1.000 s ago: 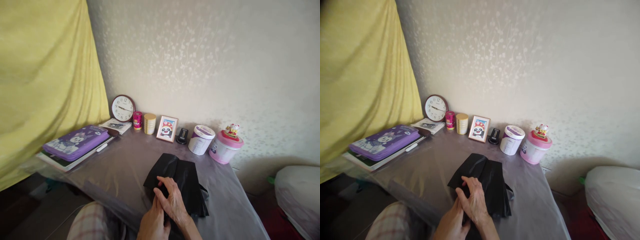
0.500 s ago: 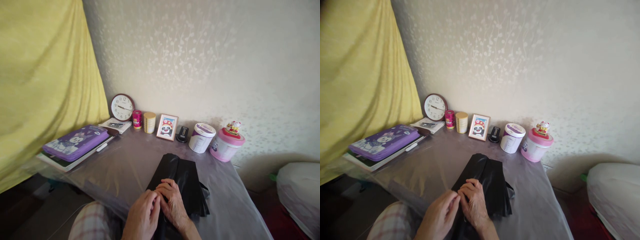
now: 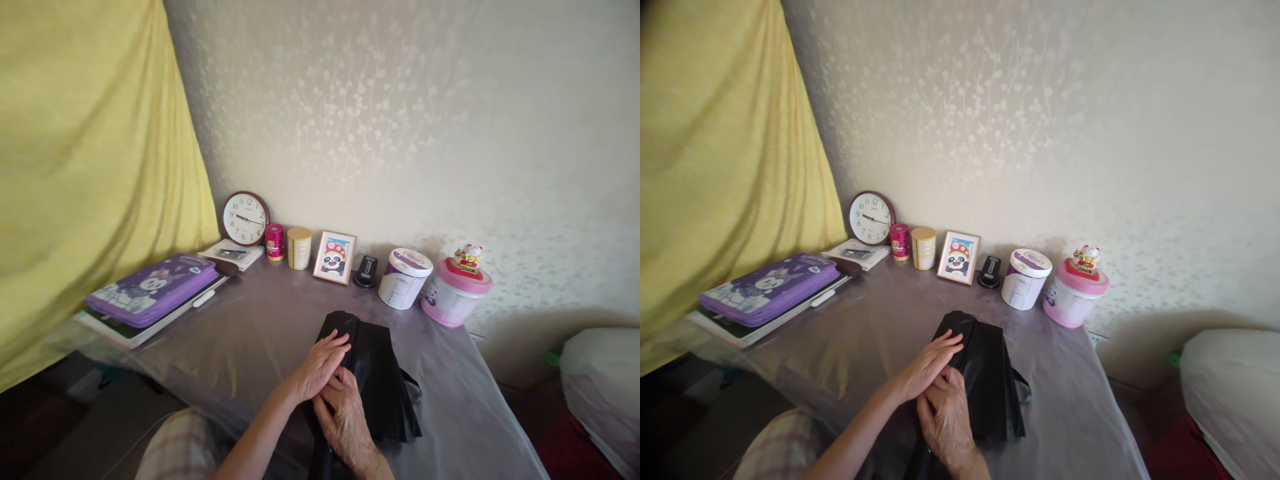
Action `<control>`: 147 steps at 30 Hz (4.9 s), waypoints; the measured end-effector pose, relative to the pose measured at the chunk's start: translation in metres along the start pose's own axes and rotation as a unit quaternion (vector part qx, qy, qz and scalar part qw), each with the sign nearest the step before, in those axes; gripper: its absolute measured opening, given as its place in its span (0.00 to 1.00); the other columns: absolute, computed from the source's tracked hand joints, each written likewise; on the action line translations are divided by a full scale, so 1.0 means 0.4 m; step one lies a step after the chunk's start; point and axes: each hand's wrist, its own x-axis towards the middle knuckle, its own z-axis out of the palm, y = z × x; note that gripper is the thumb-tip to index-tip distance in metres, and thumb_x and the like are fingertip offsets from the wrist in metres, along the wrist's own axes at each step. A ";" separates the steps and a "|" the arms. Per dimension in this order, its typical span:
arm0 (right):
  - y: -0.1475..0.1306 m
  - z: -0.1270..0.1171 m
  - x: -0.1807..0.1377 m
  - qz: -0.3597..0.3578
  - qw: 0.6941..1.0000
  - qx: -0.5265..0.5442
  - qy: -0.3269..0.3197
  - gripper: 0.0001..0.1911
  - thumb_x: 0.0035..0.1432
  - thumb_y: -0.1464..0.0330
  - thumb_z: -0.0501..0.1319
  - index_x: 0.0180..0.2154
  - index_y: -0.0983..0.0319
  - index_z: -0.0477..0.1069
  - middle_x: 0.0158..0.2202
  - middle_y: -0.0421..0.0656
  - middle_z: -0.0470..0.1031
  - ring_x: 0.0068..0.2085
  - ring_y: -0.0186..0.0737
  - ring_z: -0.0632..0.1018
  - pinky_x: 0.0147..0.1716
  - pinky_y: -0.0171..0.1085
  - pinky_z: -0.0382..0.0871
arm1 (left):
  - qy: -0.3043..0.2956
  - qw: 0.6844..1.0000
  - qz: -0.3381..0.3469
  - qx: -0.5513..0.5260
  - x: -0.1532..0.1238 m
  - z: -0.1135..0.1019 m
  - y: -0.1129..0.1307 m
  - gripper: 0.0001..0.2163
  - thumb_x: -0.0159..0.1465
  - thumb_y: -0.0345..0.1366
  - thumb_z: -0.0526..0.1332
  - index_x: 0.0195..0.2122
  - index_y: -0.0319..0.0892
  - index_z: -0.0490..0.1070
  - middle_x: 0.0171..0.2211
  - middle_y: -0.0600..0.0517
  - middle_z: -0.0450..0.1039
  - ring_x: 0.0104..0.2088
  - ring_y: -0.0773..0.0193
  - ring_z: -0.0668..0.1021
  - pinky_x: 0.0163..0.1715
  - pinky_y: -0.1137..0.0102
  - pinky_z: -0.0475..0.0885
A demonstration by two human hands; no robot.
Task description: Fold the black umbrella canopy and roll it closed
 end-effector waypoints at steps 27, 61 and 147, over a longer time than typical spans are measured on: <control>0.008 0.006 -0.009 -0.029 0.999 0.010 0.042 0.08 0.57 0.71 0.57 0.34 0.60 0.75 0.35 0.44 0.78 0.43 0.45 0.72 0.45 0.46 0.64 | 0.001 0.998 -0.017 -0.067 -0.044 -0.005 0.077 0.21 0.69 0.42 0.39 0.50 0.47 0.69 0.54 0.56 0.68 0.60 0.66 0.61 0.61 0.61 0.54; -0.037 -0.181 -0.101 0.057 0.996 0.011 0.063 0.11 0.61 0.69 0.53 0.43 0.57 0.71 0.42 0.46 0.74 0.42 0.40 0.76 0.41 0.35 0.72 | 0.084 0.996 0.002 0.042 -0.124 0.087 0.057 0.19 0.68 0.39 0.44 0.60 0.48 0.55 0.63 0.52 0.52 0.64 0.58 0.50 0.60 0.53 0.55; -0.012 -0.088 0.041 0.223 0.961 0.154 0.057 0.22 0.62 0.56 0.49 0.40 0.64 0.74 0.36 0.46 0.77 0.36 0.41 0.78 0.37 0.34 0.72 | 0.156 0.983 -0.098 -0.006 -0.178 0.136 0.065 0.26 0.62 0.26 0.43 0.63 0.42 0.48 0.65 0.50 0.46 0.63 0.61 0.54 0.61 0.60 0.56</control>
